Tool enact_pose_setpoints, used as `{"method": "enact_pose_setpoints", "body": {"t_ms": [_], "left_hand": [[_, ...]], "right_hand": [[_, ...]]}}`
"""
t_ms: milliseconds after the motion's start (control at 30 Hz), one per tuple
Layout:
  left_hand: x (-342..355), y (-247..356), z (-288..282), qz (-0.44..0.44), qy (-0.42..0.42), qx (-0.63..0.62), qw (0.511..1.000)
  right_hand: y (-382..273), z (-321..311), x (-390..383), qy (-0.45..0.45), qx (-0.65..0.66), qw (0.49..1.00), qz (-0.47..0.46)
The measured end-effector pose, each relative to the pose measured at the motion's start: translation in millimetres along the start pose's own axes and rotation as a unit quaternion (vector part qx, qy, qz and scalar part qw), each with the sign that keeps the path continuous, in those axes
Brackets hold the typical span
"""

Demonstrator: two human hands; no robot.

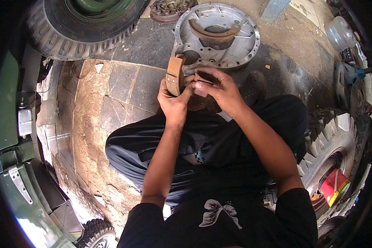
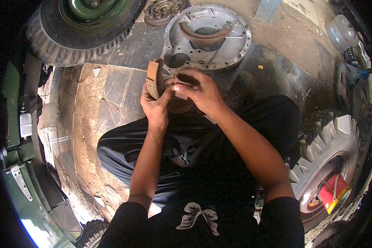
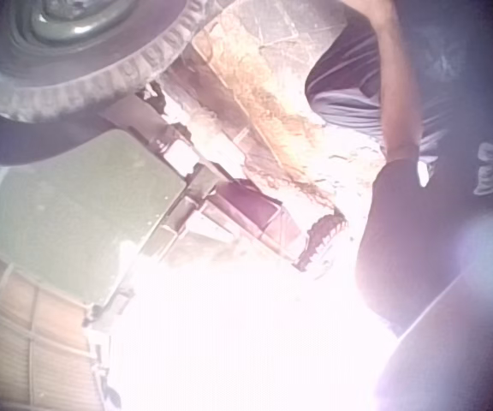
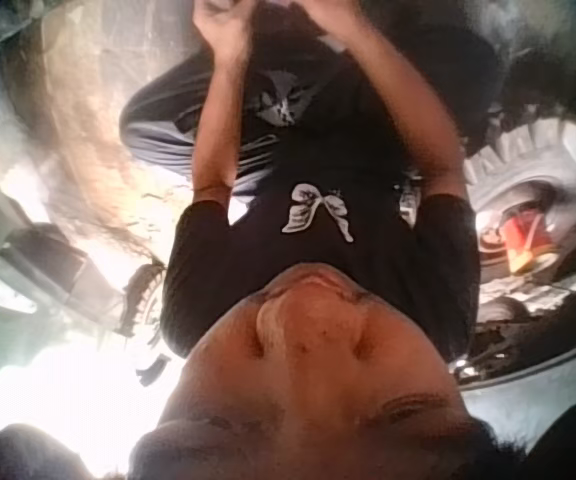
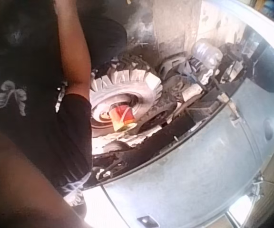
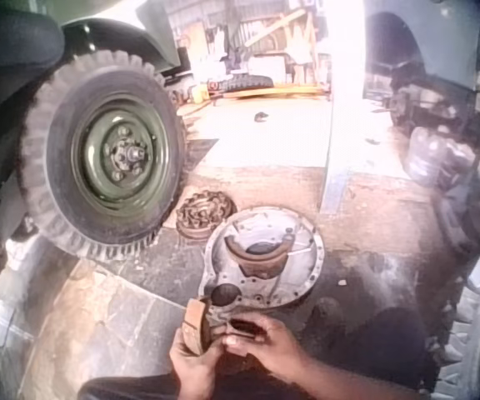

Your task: The person sits on the floor and uses a small metal tool to scrape and clean the surface of brake shoes. They handle the brake shoes and a brake drum, repeatedly scraping the friction material and inspecting the parts.

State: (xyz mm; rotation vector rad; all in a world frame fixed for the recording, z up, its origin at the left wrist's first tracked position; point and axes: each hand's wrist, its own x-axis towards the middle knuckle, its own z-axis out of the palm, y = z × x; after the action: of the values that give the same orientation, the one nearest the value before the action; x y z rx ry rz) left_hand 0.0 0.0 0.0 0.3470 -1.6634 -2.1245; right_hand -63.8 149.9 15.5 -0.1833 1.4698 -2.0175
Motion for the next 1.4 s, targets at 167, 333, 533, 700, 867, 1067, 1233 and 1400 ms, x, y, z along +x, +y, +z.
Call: {"method": "enact_pose_setpoints", "body": {"t_ms": [167,333,533,700,867,1067,1233,1400], "left_hand": [[2.8,2.3,2.9,0.012,-0.006,-0.003,1.000],[0.2,2.7,-1.6,-0.029,-0.009,0.012,0.999],[3.9,5.0,2.2,0.048,0.026,0.084,0.995],[25.9,43.0,-31.1,0.082,-0.021,0.242,0.967],[67.0,74.0,-29.4,0.081,-0.156,0.582,0.794],[97.4,24.5,-33.3,-0.006,-0.199,0.608,0.769],[105.8,2.7,-25.7,-0.010,-0.202,0.598,0.776],[113.4,-4.1,-16.9,-0.054,-0.209,0.559,0.801]], "right_hand": [[7.4,-1.9,2.4,-0.008,0.084,0.996,-0.002],[5.4,-2.1,-0.1,0.018,0.083,0.996,0.003],[3.5,-5.8,8.2,0.035,0.090,0.994,-0.046],[0.3,-25.6,14.5,0.096,0.079,0.989,-0.085],[-21.4,-41.6,17.9,0.209,0.077,0.969,-0.109],[-20.0,-43.4,21.0,0.225,0.095,0.964,-0.102],[-17.3,-41.5,23.3,0.238,0.054,0.966,-0.090],[-13.8,-34.1,31.3,0.203,0.080,0.968,-0.121]]}}
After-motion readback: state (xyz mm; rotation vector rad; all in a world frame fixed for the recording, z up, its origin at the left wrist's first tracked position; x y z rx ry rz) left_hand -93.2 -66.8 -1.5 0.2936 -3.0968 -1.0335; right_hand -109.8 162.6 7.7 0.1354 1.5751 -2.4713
